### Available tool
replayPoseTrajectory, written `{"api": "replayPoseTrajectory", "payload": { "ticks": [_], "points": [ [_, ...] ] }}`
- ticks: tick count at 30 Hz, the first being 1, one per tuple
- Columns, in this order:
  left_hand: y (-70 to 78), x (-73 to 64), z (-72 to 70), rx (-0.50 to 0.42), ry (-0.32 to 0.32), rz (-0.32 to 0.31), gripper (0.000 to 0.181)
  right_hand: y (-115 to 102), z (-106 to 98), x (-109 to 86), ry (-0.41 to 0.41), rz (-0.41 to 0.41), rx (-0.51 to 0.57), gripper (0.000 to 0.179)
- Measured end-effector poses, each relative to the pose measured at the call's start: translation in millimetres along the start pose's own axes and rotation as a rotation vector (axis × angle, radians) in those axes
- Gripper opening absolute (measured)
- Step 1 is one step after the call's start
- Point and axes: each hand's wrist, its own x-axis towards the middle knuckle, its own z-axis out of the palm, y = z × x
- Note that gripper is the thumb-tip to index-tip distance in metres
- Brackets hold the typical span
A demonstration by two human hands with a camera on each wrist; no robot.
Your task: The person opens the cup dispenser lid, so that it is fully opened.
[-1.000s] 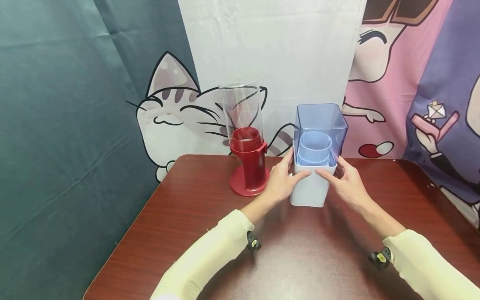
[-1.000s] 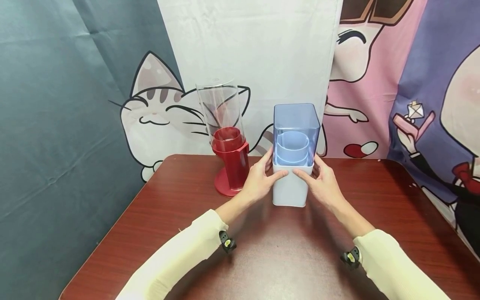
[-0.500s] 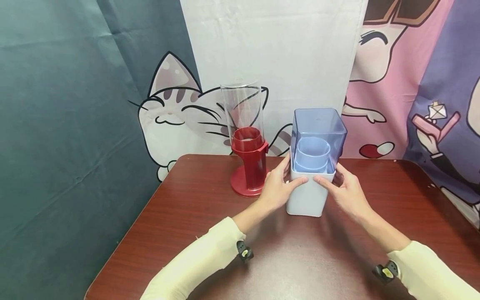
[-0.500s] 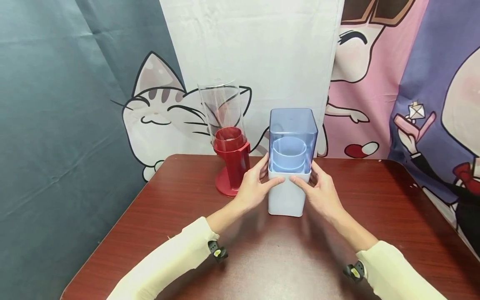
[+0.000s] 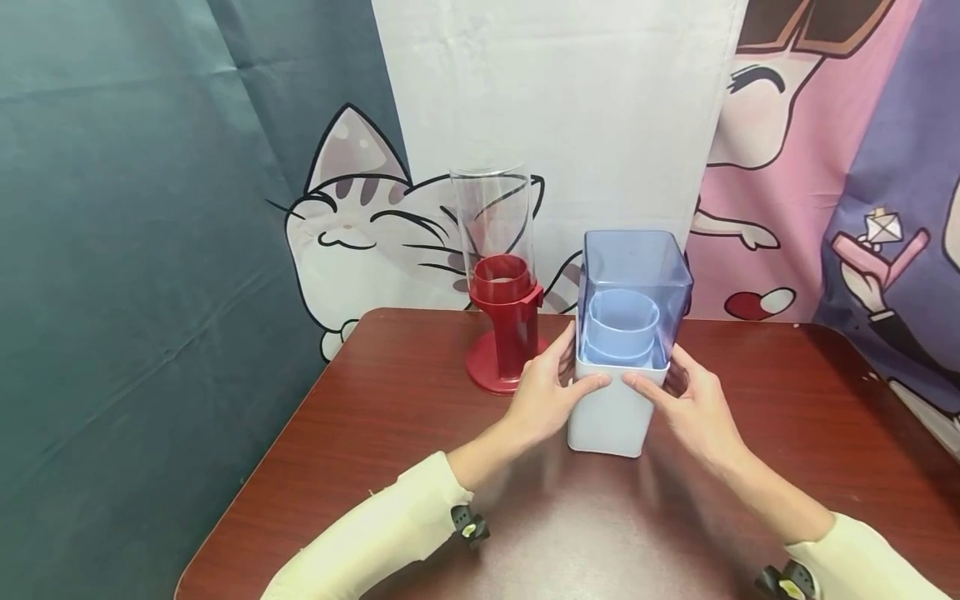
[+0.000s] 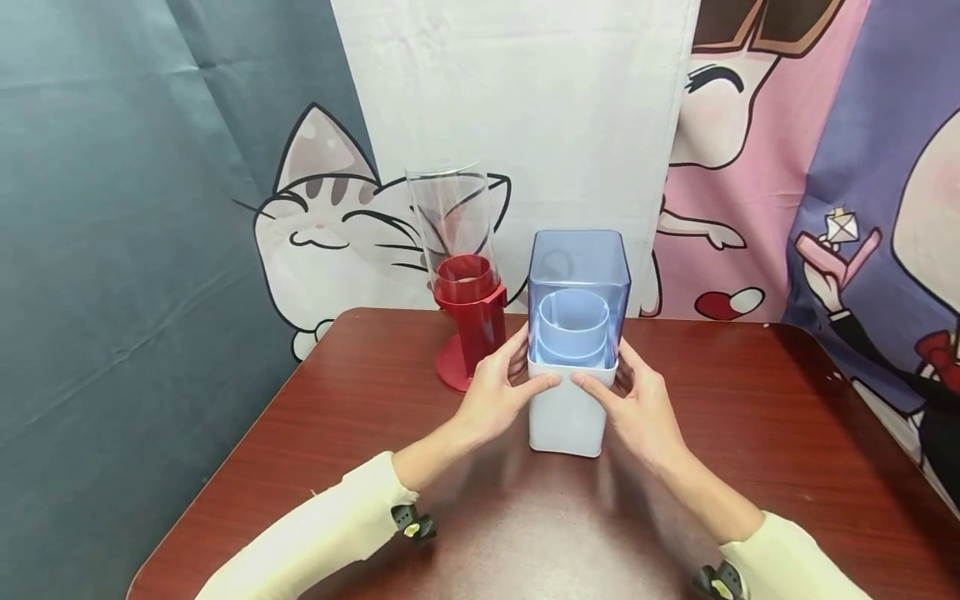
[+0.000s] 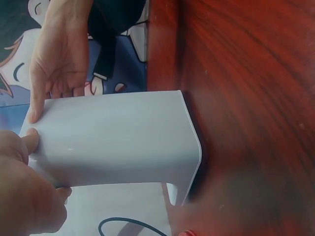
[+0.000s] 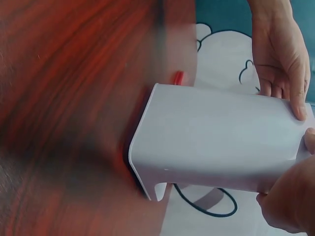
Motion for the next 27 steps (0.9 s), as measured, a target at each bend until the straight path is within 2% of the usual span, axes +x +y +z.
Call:
{"api": "replayPoseTrajectory", "payload": {
  "ticks": [9, 20, 27],
  "points": [
    [2.4, -17.4, -9.1, 0.02, -0.02, 0.033, 0.088, -10, 8, -15.8, -0.008, 0.049, 0.022, 0.072],
    [6.8, -35.4, -18.1, 0.063, -0.017, -0.002, 0.088, -16, 13, -25.8, -0.027, 0.039, 0.049, 0.066],
    [8.3, -44.6, -22.4, 0.108, -0.001, -0.001, 0.09, -22, 15, -30.4, -0.054, 0.071, 0.096, 0.067]
  ]
}}
